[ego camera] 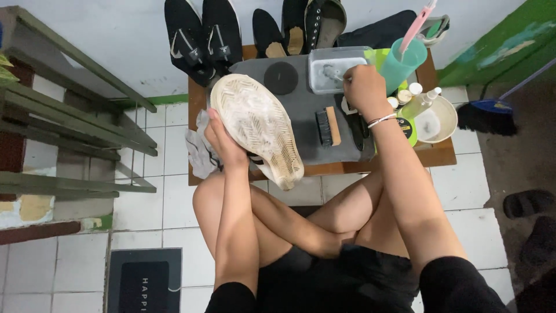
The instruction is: The person scrubs the sole of a white sneaker using a toothbrush and a cleaning solution. They repeatedly dip the brush into a container of liquid and scrub the shoe's bottom surface while sitting on the floor.
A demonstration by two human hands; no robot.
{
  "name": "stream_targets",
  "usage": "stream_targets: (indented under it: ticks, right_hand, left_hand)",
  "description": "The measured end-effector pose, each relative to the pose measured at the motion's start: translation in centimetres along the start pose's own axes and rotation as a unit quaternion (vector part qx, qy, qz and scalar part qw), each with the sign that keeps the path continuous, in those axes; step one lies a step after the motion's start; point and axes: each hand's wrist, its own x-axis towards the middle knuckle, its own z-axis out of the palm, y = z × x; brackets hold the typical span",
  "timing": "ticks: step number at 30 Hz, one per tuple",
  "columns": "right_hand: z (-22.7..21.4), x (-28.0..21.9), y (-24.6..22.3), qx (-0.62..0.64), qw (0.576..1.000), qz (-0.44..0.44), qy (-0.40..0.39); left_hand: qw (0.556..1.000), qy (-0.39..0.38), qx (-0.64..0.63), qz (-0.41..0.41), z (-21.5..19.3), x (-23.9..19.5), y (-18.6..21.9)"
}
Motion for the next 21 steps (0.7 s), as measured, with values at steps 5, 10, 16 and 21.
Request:
stream_targets:
  ticks: [5,10,16,21]
  right_hand:
    - [-2.3,-0.4,-1.5,0.025,0.999,-0.019,-0.016]
    - [-4.1,-1.9,-2.7,0.067,0.997,-0.008,-0.024]
    - [-4.9,-3.4,-2.9,0.109,0.994,0.016,-0.003]
    - [-6.3,-4.8,-3.7,0.238,0.967,-0.031,0.079]
  left_hand:
    - [1.0,0.019,-0.013,-0.019,0.9,0.4,0.6]
    - [0.998,0.04,-0.025,-0.041,2.0,0.5,1.9]
    - [0.993,0.071,-0.051,-0.074,3.1,0.5,3.2]
    - [0.988,0.111,-0.034,-0.104,3.5,0.3,3.1]
